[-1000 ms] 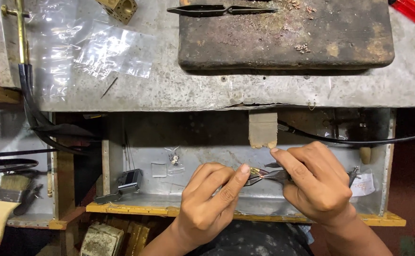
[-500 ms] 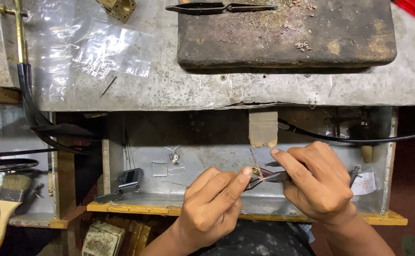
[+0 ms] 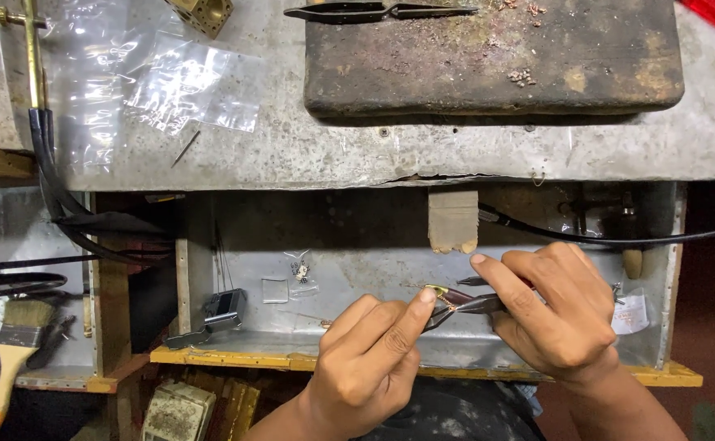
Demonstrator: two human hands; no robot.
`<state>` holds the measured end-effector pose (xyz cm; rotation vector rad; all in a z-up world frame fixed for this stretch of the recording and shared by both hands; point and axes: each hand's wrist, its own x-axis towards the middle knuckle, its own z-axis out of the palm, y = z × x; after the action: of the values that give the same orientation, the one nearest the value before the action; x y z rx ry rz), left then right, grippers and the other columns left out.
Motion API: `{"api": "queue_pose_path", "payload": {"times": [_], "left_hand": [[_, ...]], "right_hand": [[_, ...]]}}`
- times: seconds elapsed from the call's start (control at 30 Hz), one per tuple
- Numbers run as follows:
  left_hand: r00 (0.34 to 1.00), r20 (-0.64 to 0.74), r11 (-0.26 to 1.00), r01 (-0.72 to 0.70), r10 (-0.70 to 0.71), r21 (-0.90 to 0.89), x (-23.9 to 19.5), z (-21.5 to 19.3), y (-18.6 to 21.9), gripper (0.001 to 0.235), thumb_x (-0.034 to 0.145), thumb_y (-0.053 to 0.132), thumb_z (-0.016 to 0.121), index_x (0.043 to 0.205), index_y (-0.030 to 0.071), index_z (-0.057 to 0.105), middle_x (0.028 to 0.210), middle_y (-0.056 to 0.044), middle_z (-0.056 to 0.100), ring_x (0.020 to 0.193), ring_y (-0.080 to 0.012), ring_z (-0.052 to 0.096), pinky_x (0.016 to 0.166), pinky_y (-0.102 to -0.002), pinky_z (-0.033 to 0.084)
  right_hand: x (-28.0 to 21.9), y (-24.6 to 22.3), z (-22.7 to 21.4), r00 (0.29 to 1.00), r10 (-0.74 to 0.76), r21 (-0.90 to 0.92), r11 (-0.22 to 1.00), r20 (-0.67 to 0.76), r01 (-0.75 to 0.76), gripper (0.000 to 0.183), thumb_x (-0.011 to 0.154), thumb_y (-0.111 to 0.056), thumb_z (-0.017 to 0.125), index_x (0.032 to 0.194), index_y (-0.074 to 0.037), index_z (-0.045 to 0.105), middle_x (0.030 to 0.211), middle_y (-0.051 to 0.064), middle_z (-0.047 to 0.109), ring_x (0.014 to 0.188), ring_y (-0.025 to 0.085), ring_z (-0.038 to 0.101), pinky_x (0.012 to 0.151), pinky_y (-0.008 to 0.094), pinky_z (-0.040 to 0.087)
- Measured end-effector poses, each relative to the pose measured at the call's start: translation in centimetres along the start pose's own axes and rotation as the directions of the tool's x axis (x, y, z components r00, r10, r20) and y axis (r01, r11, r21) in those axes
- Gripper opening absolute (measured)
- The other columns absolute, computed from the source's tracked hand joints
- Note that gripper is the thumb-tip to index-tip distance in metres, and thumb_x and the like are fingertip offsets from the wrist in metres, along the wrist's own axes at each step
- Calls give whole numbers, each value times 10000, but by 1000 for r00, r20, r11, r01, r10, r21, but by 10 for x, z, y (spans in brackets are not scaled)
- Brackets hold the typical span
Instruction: The person repairs a gold chain by hand, using pliers to open and close links and a rotary tool to smooth or polish the metal. The person repeatedly handles the chain, adjusting links and inspecting the work.
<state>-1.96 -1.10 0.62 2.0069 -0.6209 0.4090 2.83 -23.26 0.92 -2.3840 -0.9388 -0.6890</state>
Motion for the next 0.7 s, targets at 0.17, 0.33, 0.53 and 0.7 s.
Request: {"api": "queue_pose_path", "payload": {"times": [0.17, 0.33, 0.53, 0.7], "left_hand": [[1000, -7, 1000, 12, -12, 14, -2, 1, 1, 496, 945, -182, 574, 1417, -35, 537, 899, -134, 641, 697, -254, 448, 641, -339, 439], [1000, -8, 1000, 11, -11, 10, -1, 2, 2, 472, 941, -175, 558, 1397, -53, 546, 906, -152, 646, 697, -260, 468, 644, -345, 457], [997, -79, 999, -18, 21, 47, 5, 0, -10, 353, 1001, -137, 608, 1340, -42, 585, 1039, -214, 730, 833, -334, 672, 741, -403, 572], [977, -128, 881, -95, 172, 464, 36, -33, -47, 336, 994, -12, 782, 1305, -2, 655, 958, -154, 668, 760, -290, 550, 648, -378, 491]], "right_hand": [[2, 0, -1, 1000, -12, -6, 1000, -9, 12, 343, 859, 164, 483, 1078, 47, 720, 843, 164, 626, 621, 299, 497, 575, 423, 376], [1, 1, -1, 1000, -5, -7, 1000, -9, 5, 341, 878, 158, 473, 1079, 38, 721, 866, 167, 640, 640, 306, 514, 585, 430, 383], [3, -2, 2, 998, 43, 28, 999, -41, -42, 427, 770, 239, 456, 1047, 71, 734, 832, 178, 651, 643, 298, 542, 592, 408, 405], [-12, 3, 8, 982, 175, 90, 982, -76, -168, 510, 625, 213, 439, 1031, 108, 730, 857, 227, 659, 669, 336, 535, 625, 411, 397]]}}
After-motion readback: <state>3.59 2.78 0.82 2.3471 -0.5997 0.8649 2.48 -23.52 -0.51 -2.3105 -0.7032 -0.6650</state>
